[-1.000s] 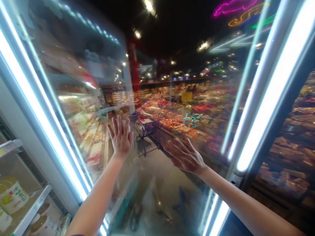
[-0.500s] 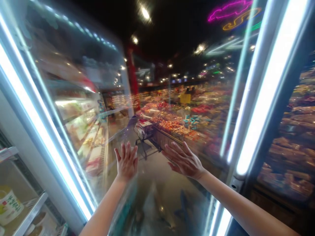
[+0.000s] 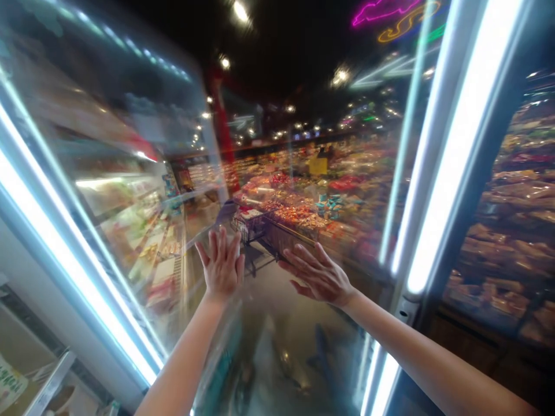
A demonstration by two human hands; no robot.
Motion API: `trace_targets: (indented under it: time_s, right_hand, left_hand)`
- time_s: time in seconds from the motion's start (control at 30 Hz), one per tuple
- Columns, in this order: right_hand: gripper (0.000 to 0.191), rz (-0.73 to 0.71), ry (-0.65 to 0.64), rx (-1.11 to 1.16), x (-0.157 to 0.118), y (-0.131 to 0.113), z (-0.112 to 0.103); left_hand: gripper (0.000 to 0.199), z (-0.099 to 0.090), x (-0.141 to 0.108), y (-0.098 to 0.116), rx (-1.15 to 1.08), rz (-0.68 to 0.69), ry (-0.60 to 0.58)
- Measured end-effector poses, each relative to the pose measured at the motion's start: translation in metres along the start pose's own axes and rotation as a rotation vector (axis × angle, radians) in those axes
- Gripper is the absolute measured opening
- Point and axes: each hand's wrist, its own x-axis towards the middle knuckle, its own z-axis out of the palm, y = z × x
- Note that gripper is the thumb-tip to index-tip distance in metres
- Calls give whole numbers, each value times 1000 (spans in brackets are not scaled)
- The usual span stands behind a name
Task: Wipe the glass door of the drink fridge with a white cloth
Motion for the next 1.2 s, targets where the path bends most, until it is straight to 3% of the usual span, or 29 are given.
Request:
trace_targets:
  time_s: [0.1, 0.27, 0.33, 0.5, 0.67, 0.73, 0.87, 0.93, 1.07, 1.13, 1.2]
  right_hand:
    - [73, -4, 7, -15, 0, 0, -1]
    - [67, -27, 90, -76, 5, -2, -8]
    - [67, -45, 155, -113, 8, -3, -11]
    - [67, -65, 218, -119, 10, -4, -14]
    - [72, -36, 177, -82, 7, -2, -11]
    - [73, -28, 156, -59, 6, -2, -11]
    - [72, -12, 146, -35, 5, -2, -12]
    - [71, -3, 153, -19, 5, -3, -13]
    - [72, 20, 194, 35, 8, -4, -17]
    - [74, 53, 227, 69, 10, -4, -21]
    - [74, 114, 267, 101, 14, -5, -26]
  left_hand:
    - [78, 2, 8, 0, 1, -43, -17]
    - [80, 1, -38, 18, -26, 74, -6]
    - [78, 3, -33, 17, -29, 89, -2]
    - [78, 9, 10, 14, 10, -23, 23]
    - [74, 5, -20, 34, 8, 78, 53]
    - [74, 5, -11, 28, 7, 89, 52]
    - [76, 1, 27, 5, 19, -33, 49]
    - [76, -3, 16, 6, 14, -51, 67]
    - [75, -10, -35, 14, 31, 60, 89]
    - [75, -10, -33, 1, 55, 60, 75]
    - [76, -10, -11, -22, 81, -2, 61]
